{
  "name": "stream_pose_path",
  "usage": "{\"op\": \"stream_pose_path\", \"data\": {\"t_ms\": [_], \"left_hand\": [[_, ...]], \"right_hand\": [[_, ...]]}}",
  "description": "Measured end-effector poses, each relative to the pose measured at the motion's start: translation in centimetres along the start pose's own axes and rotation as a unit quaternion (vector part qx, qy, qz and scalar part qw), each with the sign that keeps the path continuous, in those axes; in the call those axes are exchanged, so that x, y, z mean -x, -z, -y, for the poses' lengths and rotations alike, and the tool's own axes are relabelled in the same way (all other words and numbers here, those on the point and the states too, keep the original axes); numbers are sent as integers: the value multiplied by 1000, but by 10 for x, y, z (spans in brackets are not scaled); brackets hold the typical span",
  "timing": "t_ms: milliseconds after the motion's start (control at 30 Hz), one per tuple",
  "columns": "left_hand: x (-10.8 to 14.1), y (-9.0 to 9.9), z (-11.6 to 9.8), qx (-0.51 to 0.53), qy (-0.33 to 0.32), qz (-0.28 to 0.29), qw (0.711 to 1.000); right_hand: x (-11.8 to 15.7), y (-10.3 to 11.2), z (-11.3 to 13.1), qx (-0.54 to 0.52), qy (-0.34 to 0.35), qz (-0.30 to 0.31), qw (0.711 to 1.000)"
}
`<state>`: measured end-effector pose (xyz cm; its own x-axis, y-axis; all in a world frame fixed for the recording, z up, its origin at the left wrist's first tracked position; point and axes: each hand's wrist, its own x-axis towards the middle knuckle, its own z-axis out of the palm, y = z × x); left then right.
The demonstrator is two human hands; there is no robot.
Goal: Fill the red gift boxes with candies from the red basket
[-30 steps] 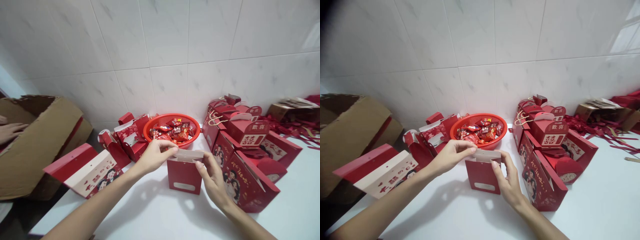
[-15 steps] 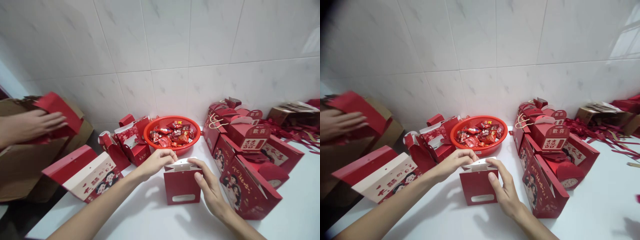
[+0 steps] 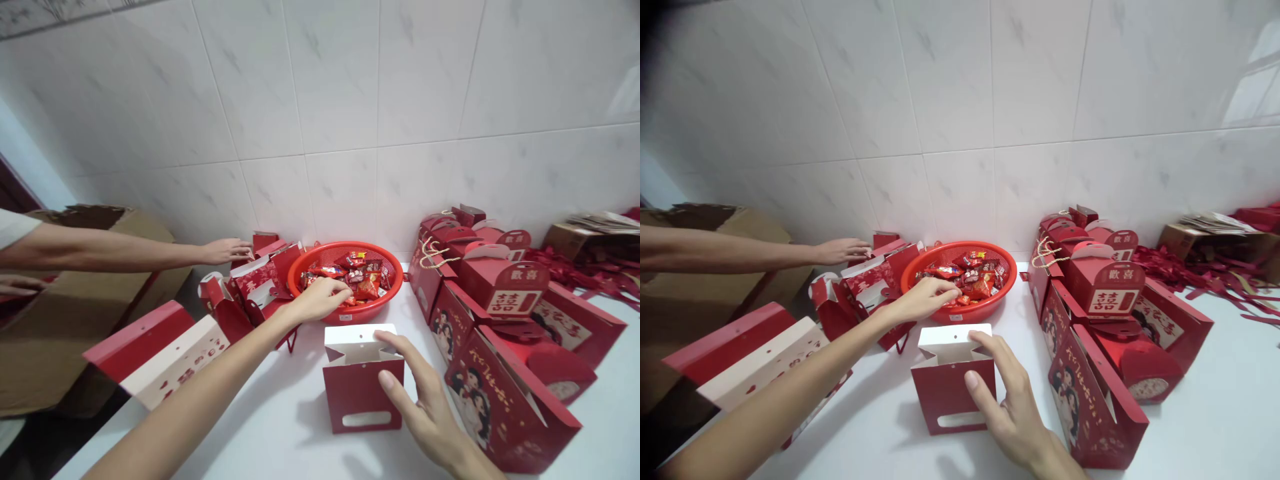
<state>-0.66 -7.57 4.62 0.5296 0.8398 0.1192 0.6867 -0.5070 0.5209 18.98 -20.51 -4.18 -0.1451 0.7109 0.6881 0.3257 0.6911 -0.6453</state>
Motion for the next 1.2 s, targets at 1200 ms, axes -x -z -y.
{"op": "stream_pose_path", "data": {"t_ms": [1200], "left_hand": [[-85,-31,3,-227,115,251,934]], "right_hand": [[-2,0,-7,22,7,19,1000]]}}
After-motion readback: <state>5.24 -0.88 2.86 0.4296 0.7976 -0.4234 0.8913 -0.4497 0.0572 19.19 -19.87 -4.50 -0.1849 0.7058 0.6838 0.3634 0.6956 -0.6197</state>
